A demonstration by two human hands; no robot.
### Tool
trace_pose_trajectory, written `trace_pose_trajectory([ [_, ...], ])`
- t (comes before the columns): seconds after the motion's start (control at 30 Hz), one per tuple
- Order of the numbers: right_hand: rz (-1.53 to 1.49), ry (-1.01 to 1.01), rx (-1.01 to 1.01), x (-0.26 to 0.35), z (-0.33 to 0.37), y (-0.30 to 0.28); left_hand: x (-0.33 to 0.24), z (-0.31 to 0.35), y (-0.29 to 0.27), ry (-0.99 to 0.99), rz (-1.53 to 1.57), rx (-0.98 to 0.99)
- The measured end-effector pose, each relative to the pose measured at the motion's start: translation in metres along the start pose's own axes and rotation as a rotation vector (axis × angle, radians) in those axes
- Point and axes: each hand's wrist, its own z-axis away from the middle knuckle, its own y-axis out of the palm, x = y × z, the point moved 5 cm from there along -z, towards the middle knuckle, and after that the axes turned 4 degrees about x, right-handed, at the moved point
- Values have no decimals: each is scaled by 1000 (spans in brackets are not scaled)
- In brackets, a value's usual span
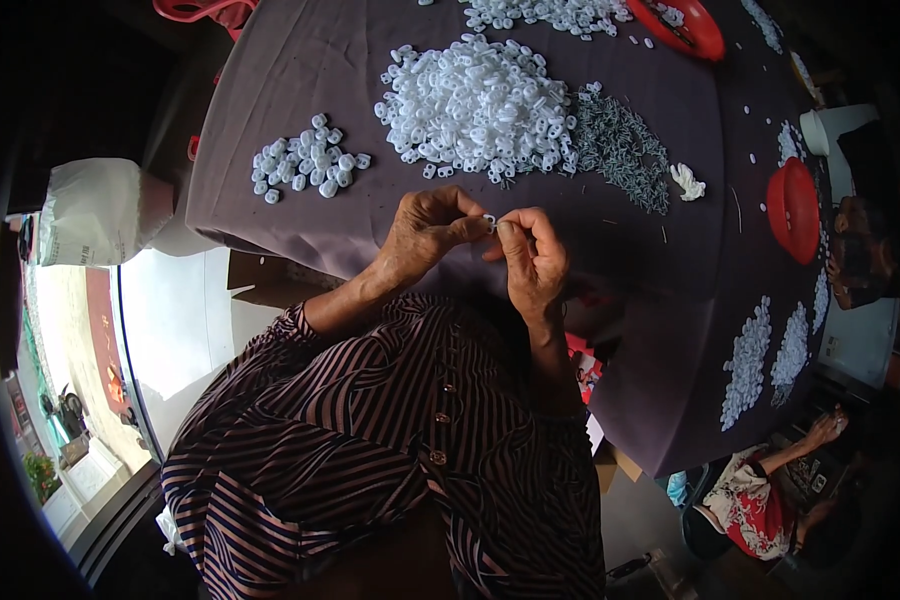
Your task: The person assembles plastic cord locks by picking up plastic components and pins from piles on the table, fitting them together by hand, and placing the assembled locks into a group.
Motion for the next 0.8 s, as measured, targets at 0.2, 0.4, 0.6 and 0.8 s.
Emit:
trace_pose_trajectory([
  [0.2,-21,16,4,-1,-1,5,0,2,-4,8,25,-14],
  [0.4,55,-49,5,3,0,10,-6,8,-5,34,8,-6],
  [0.6,255,-43,-25,-3,6,13,-2,13,-5,88,15,-15],
  [0.8,396,-119,-84,1,9,15,2,14,-2,78,60,-48],
])
